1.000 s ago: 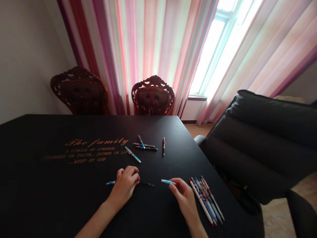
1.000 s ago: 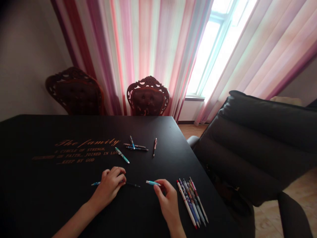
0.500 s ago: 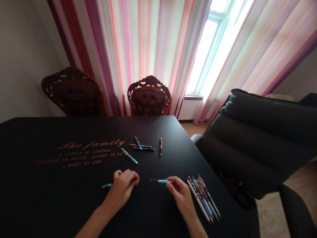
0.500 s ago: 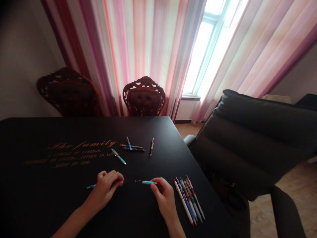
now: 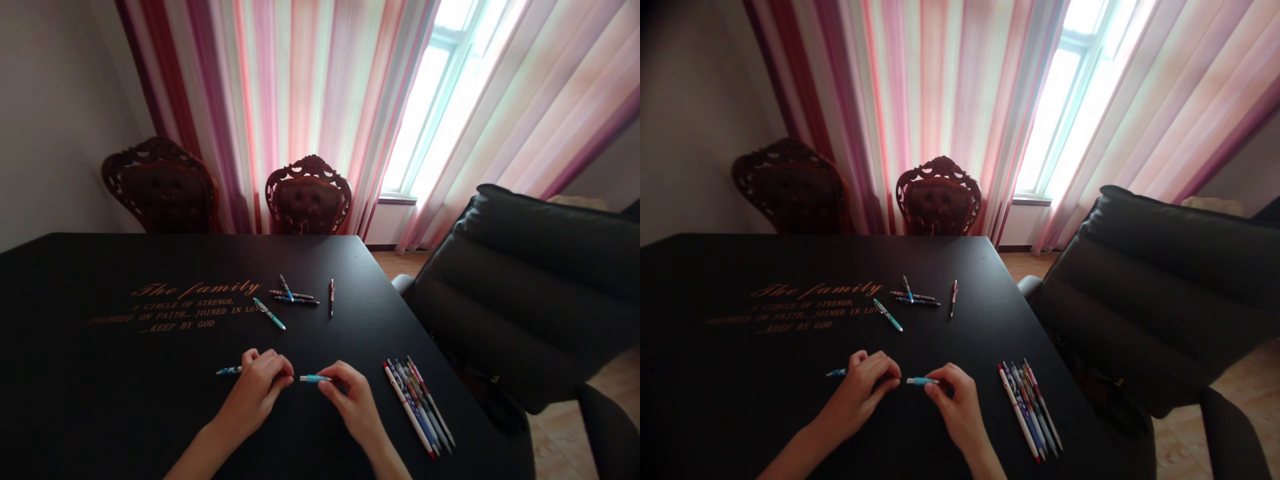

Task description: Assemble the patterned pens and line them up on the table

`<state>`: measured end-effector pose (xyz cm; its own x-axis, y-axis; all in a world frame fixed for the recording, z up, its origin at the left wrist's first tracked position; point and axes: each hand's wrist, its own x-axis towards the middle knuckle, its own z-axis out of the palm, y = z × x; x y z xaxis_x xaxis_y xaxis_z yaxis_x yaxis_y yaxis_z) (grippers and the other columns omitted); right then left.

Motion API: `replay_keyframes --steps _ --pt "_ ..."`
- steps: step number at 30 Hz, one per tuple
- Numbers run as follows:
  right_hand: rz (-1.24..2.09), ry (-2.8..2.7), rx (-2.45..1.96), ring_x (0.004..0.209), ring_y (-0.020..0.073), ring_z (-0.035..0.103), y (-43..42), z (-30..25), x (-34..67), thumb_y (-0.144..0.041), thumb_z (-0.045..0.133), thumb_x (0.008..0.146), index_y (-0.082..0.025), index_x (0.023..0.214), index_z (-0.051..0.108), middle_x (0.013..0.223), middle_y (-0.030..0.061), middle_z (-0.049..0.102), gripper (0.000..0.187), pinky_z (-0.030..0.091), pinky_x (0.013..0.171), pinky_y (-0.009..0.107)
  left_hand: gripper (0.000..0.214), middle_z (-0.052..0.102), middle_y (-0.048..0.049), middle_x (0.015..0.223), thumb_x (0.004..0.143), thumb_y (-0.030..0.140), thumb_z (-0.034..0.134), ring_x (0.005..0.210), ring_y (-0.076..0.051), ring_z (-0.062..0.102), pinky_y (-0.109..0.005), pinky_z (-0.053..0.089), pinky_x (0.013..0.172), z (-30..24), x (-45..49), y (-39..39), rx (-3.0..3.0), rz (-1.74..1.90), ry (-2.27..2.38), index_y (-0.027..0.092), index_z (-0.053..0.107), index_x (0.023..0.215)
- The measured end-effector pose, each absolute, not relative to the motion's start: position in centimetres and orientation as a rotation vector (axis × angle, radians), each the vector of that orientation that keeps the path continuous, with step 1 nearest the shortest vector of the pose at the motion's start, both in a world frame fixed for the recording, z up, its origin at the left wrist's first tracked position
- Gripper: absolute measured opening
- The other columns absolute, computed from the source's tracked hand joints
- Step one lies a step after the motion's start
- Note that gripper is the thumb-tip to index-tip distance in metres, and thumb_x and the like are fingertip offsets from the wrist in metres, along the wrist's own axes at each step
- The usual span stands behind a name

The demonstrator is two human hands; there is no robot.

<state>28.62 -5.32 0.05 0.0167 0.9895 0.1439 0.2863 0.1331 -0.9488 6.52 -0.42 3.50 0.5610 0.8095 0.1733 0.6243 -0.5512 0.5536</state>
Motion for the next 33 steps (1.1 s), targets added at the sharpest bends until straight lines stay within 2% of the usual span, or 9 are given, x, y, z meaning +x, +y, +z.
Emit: replay_keyframes --steps 2,6,8,10,14,18,33 --pt "0.969 -1.435 -1.310 0.070 0.0170 0.055 -5.1 -0.2 27.6 -0.039 0.067 0.084 -0.018 0.084 0.072 0.075 0.0023 0.062 0.022 0.042 0.064 0.026 0.008 0.068 0.0027 0.090 0.091 0.026 0.055 0.086 -0.018 0.061 -0.037 0.030 0.088 3.0 6.1 -0.7 2.353 0.596 1.167 0.026 0.060 0.098" --pt "1.006 -1.370 -1.325 0.072 0.0177 0.056 -4.7 -0.8 26.9 -0.042 0.064 0.085 -0.018 0.088 0.072 0.077 0.0028 0.063 0.025 0.041 0.065 0.026 0.041 0.066 -0.0016 0.116 0.084 0.029 0.065 0.109 -0.025 0.057 -0.042 0.029 0.094 1.2 3.3 -0.3 2.386 0.669 1.353 0.032 0.053 0.123" --pt "0.994 -1.354 -1.355 0.072 0.0183 0.056 -4.5 -1.3 27.2 -0.045 0.064 0.085 -0.018 0.088 0.072 0.076 0.0031 0.064 0.028 0.041 0.064 0.027 0.039 0.064 -0.0032 0.124 0.083 0.023 0.066 0.116 -0.027 0.053 -0.044 0.028 0.095 0.3 1.4 0.1 2.402 0.682 1.528 0.033 0.058 0.120" --pt "0.988 -1.349 -1.385 0.071 0.0189 0.055 -4.2 -1.7 27.5 -0.047 0.064 0.084 -0.018 0.088 0.072 0.076 0.0039 0.064 0.030 0.041 0.064 0.027 0.030 0.065 -0.0030 0.122 0.083 0.019 0.064 0.117 -0.028 0.053 -0.045 0.028 0.094 -0.4 -0.2 0.4 2.378 0.656 1.638 0.032 0.064 0.109" --pt "0.998 -1.345 -1.409 0.072 0.0197 0.056 -3.7 -2.2 27.6 -0.049 0.064 0.083 -0.017 0.090 0.071 0.077 0.0049 0.065 0.033 0.042 0.065 0.028 0.010 0.069 0.0005 0.109 0.086 0.026 0.061 0.107 -0.025 0.058 -0.042 0.030 0.090 -0.8 -1.2 0.6 2.277 0.641 1.645 0.030 0.068 0.091" --pt "0.986 -1.365 -1.412 0.071 0.0191 0.055 -3.6 -2.0 27.1 -0.048 0.064 0.084 -0.017 0.089 0.072 0.076 0.0041 0.064 0.033 0.041 0.064 0.027 0.007 0.071 0.0029 0.097 0.086 0.031 0.062 0.099 -0.022 0.061 -0.042 0.028 0.089 -0.5 -0.5 0.4 2.188 0.645 1.609 0.031 0.068 0.091" --pt "0.882 -1.464 -1.391 0.071 0.0191 0.057 -3.2 -0.4 27.3 -0.046 0.062 0.085 -0.018 0.088 0.073 0.076 0.0043 0.064 0.030 0.044 0.064 0.027 0.012 0.073 0.0005 0.095 0.088 0.037 0.061 0.095 -0.022 0.060 -0.042 0.029 0.089 -0.5 -0.7 0.3 2.217 0.721 1.456 0.031 0.069 0.094"
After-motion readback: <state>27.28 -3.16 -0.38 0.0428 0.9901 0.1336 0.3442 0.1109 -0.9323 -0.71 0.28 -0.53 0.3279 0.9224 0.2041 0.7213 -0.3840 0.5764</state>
